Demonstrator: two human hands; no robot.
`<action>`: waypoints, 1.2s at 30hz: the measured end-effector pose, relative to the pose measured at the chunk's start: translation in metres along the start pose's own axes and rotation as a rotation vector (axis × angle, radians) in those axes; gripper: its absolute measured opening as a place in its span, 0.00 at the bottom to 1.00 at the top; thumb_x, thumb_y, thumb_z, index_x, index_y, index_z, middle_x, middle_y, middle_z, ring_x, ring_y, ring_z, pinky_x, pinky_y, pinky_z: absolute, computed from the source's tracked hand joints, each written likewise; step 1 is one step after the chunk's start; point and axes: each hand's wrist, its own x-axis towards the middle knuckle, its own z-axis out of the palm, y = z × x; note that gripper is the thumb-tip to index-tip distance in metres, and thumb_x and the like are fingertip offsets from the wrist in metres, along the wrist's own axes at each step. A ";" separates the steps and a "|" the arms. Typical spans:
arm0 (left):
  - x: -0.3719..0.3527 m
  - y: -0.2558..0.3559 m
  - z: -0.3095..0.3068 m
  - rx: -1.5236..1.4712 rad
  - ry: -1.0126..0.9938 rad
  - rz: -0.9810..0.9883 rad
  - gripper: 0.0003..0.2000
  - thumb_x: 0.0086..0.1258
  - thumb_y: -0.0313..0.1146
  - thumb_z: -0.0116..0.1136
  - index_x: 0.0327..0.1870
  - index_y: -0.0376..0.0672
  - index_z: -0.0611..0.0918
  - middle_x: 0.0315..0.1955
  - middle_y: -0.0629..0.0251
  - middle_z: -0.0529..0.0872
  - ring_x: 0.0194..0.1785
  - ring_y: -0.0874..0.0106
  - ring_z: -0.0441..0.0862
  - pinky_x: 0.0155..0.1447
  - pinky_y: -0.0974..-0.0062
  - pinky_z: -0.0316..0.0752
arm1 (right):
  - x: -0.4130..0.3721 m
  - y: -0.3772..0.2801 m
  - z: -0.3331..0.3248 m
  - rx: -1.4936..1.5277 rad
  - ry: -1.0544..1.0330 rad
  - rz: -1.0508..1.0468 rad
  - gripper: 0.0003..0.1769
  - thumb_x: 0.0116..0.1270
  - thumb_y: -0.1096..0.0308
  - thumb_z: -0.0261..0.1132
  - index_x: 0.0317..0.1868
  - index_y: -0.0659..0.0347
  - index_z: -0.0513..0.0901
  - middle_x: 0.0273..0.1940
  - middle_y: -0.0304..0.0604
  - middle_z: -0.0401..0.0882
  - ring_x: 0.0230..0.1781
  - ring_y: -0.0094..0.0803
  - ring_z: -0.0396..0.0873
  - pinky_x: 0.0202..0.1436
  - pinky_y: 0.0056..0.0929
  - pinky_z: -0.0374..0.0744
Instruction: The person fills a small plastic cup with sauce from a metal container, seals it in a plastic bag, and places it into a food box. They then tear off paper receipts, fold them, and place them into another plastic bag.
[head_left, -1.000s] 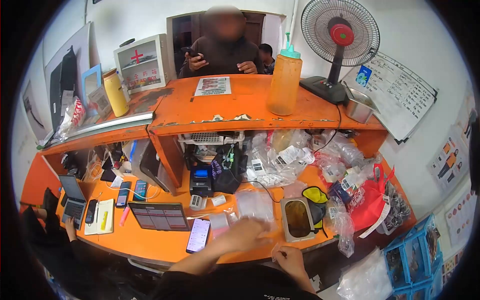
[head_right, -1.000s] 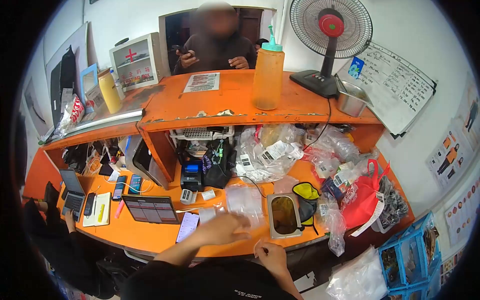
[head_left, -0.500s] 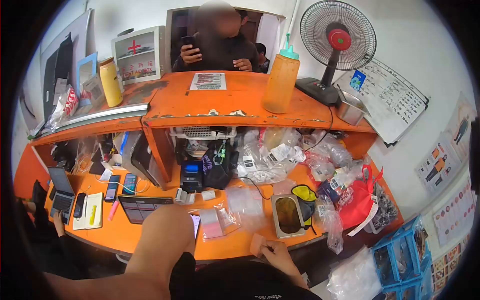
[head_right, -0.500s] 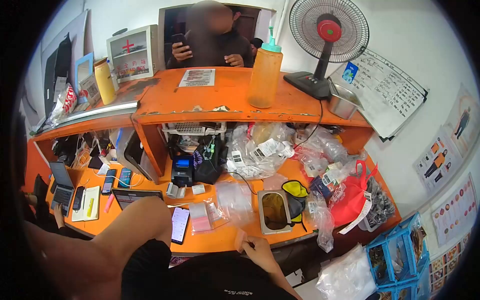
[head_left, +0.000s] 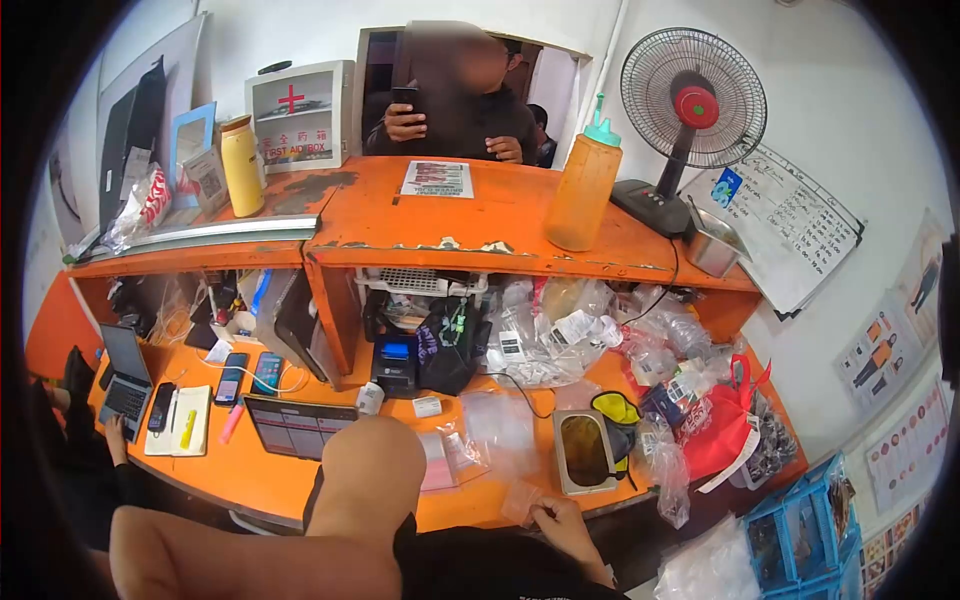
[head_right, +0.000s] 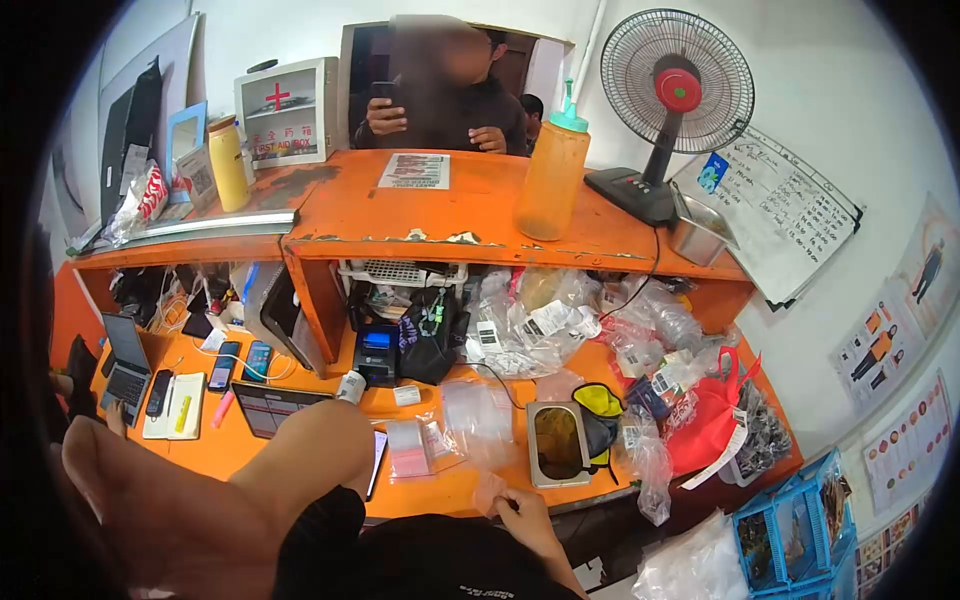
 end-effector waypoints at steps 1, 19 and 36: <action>-0.001 0.002 0.001 -0.020 -0.012 -0.017 0.14 0.66 0.45 0.62 0.50 0.59 0.78 0.45 0.83 0.77 0.45 0.74 0.64 0.51 0.66 0.57 | 0.000 -0.003 -0.003 -0.116 0.020 -0.055 0.10 0.65 0.70 0.60 0.30 0.70 0.81 0.23 0.40 0.80 0.27 0.22 0.79 0.34 0.24 0.77; 0.004 -0.007 -0.063 -0.188 -0.415 -0.227 0.15 0.65 0.46 0.65 0.52 0.62 0.80 0.47 0.89 0.77 0.46 0.71 0.63 0.50 0.66 0.56 | 0.014 -0.006 0.009 -0.179 0.106 -0.072 0.12 0.66 0.67 0.60 0.31 0.69 0.80 0.20 0.39 0.76 0.22 0.20 0.73 0.28 0.25 0.73; 0.004 -0.038 -0.001 -0.072 0.304 0.011 0.03 0.61 0.36 0.63 0.30 0.58 0.80 0.35 0.89 0.79 0.41 0.75 0.62 0.46 0.69 0.53 | 0.026 0.004 0.008 -0.279 0.046 -0.028 0.14 0.64 0.63 0.62 0.32 0.68 0.80 0.22 0.50 0.77 0.21 0.32 0.76 0.29 0.30 0.73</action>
